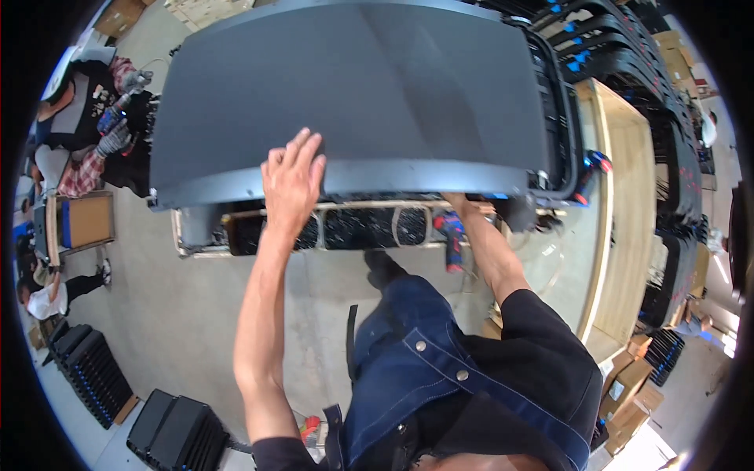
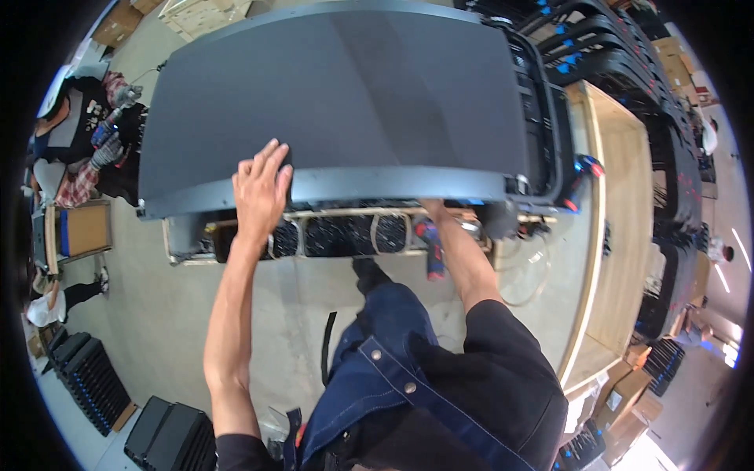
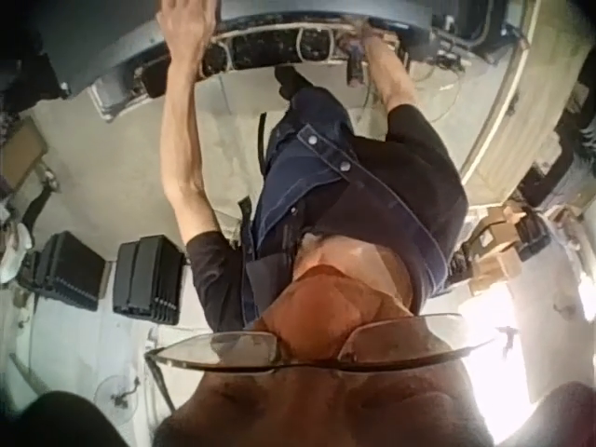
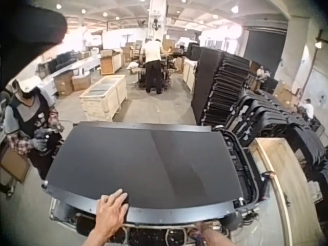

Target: Assembling a treadmill by attaching components and securing them with power tools.

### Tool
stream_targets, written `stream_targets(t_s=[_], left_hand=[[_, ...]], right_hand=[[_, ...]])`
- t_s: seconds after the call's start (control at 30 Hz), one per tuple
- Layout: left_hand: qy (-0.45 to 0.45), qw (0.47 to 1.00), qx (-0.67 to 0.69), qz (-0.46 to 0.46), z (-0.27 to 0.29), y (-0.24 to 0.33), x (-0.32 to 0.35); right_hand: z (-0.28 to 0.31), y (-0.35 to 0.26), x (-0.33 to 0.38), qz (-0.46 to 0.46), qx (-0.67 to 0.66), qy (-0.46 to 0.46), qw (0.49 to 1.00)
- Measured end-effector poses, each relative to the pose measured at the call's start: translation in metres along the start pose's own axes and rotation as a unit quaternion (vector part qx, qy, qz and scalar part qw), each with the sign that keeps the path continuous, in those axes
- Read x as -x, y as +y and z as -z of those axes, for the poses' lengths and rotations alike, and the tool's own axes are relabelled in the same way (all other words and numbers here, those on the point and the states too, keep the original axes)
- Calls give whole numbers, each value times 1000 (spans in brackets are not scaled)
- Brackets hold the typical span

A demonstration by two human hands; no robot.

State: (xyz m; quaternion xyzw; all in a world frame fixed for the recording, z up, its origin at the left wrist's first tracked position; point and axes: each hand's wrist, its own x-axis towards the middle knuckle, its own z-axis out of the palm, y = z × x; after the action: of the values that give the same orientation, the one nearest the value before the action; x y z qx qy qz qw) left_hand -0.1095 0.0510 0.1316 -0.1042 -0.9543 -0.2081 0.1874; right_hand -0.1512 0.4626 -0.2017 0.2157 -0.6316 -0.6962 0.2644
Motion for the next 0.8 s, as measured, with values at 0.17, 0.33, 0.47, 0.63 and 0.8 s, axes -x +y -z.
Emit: stream_targets(t_s=[0.17,0.33,0.47,0.63,0.8], left_hand=[[-3,998,-46,49,8,-58,43],[23,997,-35,61,13,-52,22],[32,996,-49,68,17,-60,24],[23,996,-36,74,23,-63,27],[55,996,-22,66,33,-51,33]], right_hand=[[96,-16,-30,35,-25,61,997],[71,5,-41,111,48,82,989],[80,25,-17,137,115,147,973],[96,47,-26,124,220,252,934],[71,74,-79,120,373,286,874]])
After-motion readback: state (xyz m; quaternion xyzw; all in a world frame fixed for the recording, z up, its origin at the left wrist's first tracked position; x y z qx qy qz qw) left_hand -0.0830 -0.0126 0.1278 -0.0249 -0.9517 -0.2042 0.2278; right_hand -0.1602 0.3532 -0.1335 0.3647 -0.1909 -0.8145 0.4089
